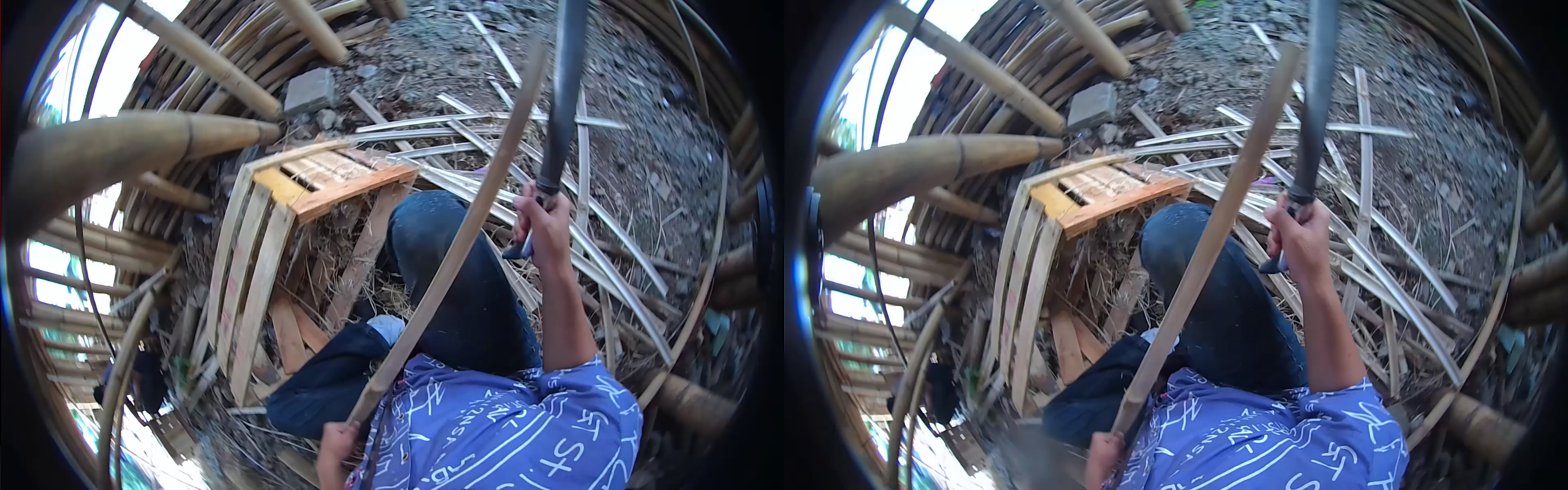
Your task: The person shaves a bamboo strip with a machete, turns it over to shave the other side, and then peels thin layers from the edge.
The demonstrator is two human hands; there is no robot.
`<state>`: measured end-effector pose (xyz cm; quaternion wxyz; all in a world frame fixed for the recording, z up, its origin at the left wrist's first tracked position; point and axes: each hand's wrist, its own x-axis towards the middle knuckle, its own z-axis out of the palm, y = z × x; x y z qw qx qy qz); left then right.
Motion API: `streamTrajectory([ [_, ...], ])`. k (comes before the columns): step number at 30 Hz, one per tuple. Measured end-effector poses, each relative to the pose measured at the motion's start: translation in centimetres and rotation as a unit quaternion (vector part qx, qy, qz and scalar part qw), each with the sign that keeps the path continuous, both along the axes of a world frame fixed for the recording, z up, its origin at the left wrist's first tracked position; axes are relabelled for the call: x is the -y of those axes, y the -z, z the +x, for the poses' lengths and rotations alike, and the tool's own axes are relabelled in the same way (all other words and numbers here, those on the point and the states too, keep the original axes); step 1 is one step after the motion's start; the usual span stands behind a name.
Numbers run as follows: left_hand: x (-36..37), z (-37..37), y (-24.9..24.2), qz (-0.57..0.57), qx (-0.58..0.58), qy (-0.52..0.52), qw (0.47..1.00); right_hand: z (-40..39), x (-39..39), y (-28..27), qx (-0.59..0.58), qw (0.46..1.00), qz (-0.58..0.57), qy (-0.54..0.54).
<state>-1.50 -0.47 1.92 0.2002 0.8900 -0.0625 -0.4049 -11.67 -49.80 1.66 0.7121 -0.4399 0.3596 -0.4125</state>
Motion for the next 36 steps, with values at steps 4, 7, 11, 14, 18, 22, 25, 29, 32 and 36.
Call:
streamTrajectory([
  [4, 2.9, 4.1, -2.7, -0.021, -0.014, 0.004, 1.0, 0.2, -0.9, -0.4, 0.014, 1.0, 0.015, 0.017],
  [7, 7.0, 7.4, -6.6, -0.043, 0.039, 0.046, 0.997, 0.1, -1.1, -1.1, -0.01, 1.0, -0.004, 0.029],
  [11, 12.3, 10.4, -10.7, -0.048, 0.108, 0.127, 0.985, 0.0, -1.5, -2.0, -0.031, 0.997, -0.052, 0.039],
  [14, 17.1, 11.2, -13.6, -0.014, 0.164, 0.22, 0.962, -0.1, -1.9, -2.9, -0.037, 0.997, -0.069, 0.002],
  [18, 22.0, 11.5, -15.2, -0.002, 0.267, 0.31, 0.913, 0.4, -2.7, -4.6, -0.024, 0.991, -0.126, -0.043],
  [22, 25.7, 11.0, -16.5, -0.001, 0.259, 0.373, 0.891, 0.6, -1.4, -5.1, -0.088, 0.982, -0.147, -0.074],
  [25, 27.5, 11.5, -16.2, -0.015, 0.224, 0.393, 0.891, 0.4, -0.6, -5.2, -0.148, 0.977, -0.128, -0.085],
  [29, 29.5, 11.6, -16.4, -0.029, 0.219, 0.412, 0.884, 0.0, 0.8, -3.6, -0.223, 0.963, -0.11, -0.108],
  [32, 29.6, 10.3, -16.1, -0.123, 0.352, 0.437, 0.819, 0.2, 1.1, -3.8, -0.253, 0.955, -0.114, -0.109],
  [36, 32.0, 6.2, -20.0, -0.139, 0.258, 0.631, 0.718, -0.2, 2.1, -3.4, -0.287, 0.944, -0.131, -0.097],
])
